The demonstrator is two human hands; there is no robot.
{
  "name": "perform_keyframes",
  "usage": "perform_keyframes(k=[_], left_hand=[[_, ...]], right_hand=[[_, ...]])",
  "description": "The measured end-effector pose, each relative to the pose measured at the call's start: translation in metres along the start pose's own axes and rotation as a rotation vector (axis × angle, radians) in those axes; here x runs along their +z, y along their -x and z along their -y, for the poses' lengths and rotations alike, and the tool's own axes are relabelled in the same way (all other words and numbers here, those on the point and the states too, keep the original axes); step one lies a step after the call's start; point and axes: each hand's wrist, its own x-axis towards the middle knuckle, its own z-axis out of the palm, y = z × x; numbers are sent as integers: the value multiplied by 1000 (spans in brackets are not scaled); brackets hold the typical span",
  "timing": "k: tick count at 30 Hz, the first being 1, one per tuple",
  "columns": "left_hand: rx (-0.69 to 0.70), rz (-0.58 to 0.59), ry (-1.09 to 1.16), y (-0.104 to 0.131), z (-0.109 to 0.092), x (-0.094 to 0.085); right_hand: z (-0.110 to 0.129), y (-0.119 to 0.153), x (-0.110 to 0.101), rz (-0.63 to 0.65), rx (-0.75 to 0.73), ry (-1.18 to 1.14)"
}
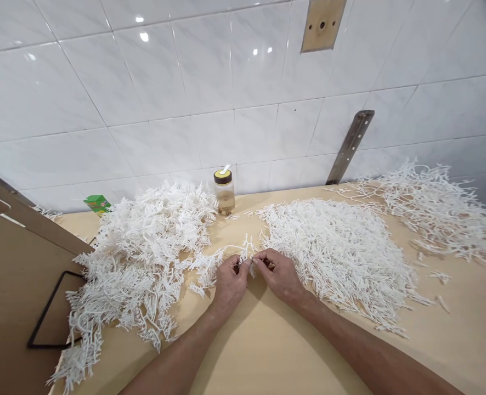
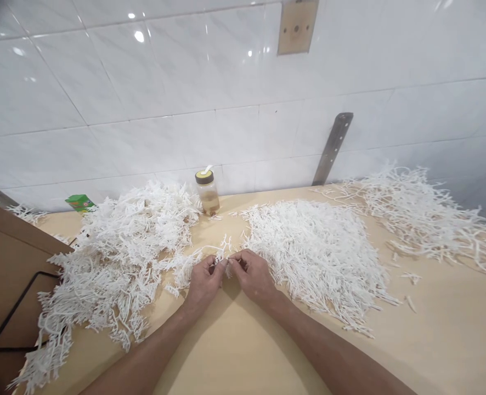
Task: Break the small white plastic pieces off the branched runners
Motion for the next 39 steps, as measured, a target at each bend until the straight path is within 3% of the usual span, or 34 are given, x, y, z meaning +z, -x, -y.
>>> perform_keyframes(k=[6,15,25,31,39], left_hand=[[30,-27,14,-3,1,-1],[135,-127,-133,-4,6,-1],[321,-85,-214,-2,7,-4],[356,-139,-234,-2,7,-4],[358,-110,-214,1,-4,-4]], right_hand=[[8,0,-2,0,-139,43],[7,1,3,17,-101,105],[11,-2,0,105,98,-38],[10,-2,10,51,183,-36],[10,-5,14,-20,265,25]])
